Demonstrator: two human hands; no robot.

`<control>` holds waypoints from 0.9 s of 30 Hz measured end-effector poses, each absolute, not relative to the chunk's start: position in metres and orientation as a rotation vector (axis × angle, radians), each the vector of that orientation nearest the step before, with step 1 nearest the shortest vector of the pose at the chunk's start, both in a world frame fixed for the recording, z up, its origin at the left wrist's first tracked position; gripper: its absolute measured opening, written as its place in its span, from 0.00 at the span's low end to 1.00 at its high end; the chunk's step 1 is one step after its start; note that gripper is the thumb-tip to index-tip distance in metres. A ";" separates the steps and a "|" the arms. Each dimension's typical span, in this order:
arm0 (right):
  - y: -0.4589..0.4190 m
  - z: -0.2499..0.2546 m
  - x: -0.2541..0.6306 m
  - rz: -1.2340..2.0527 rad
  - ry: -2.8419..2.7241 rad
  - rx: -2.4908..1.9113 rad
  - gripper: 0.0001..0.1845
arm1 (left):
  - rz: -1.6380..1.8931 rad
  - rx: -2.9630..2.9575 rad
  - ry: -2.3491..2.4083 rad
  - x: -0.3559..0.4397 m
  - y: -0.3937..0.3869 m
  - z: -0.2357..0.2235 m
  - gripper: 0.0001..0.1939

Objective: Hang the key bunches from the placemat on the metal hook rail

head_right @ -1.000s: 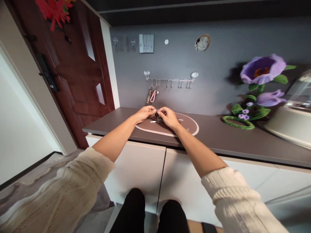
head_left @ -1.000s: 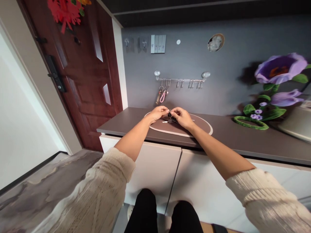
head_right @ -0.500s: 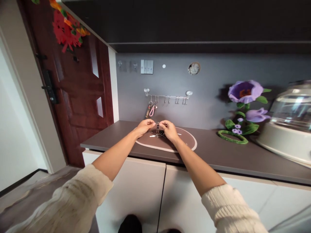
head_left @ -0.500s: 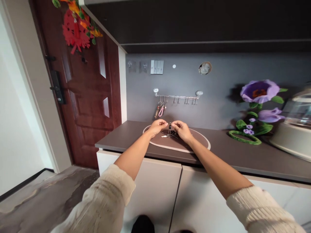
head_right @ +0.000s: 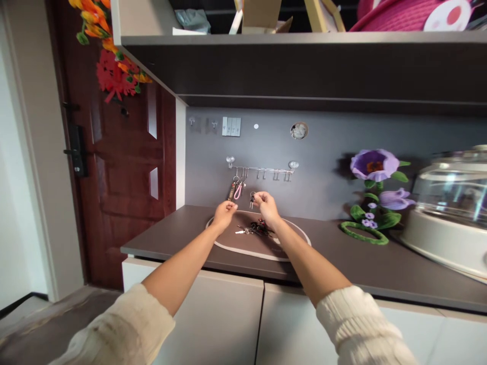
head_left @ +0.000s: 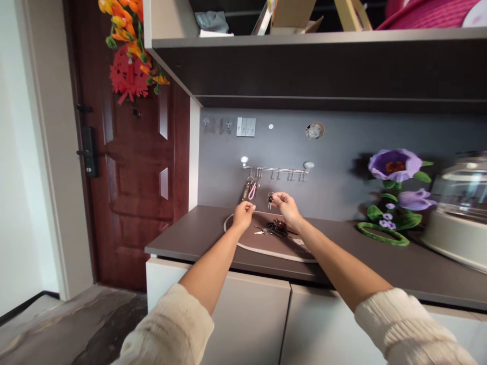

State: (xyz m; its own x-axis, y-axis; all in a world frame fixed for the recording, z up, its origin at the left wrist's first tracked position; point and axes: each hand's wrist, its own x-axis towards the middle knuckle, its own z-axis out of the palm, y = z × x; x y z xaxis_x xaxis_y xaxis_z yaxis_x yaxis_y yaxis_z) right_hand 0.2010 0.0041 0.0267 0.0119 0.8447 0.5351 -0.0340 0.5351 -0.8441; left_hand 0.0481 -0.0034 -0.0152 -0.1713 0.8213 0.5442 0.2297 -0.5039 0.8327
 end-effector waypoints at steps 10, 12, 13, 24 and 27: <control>0.032 0.071 0.165 1.035 -1.243 -0.791 0.07 | 1.662 1.757 1.683 0.047 -0.011 -0.008 0.10; 0.039 0.078 0.157 1.039 -1.218 -0.786 0.07 | 1.656 1.770 1.698 0.048 -0.014 -0.007 0.10; 0.042 0.081 0.153 1.037 -1.204 -0.788 0.08 | 1.654 1.784 1.698 0.048 -0.015 -0.006 0.10; 0.078 0.090 0.140 0.990 -0.988 -0.919 0.09 | 1.645 1.815 1.769 0.050 -0.018 -0.006 0.11; 0.083 0.090 0.138 1.003 -0.950 -0.917 0.08 | 1.645 1.811 1.779 0.050 -0.017 -0.006 0.10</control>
State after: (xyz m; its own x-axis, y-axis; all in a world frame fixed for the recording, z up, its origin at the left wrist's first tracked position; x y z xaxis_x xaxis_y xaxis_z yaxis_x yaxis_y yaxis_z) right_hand 0.1377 0.0825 0.0903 0.2451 0.9471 0.2070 -0.2576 0.2694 -0.9279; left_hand 0.0499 -0.0173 -0.0058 -0.2787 0.7649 0.5808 0.6385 -0.3041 0.7070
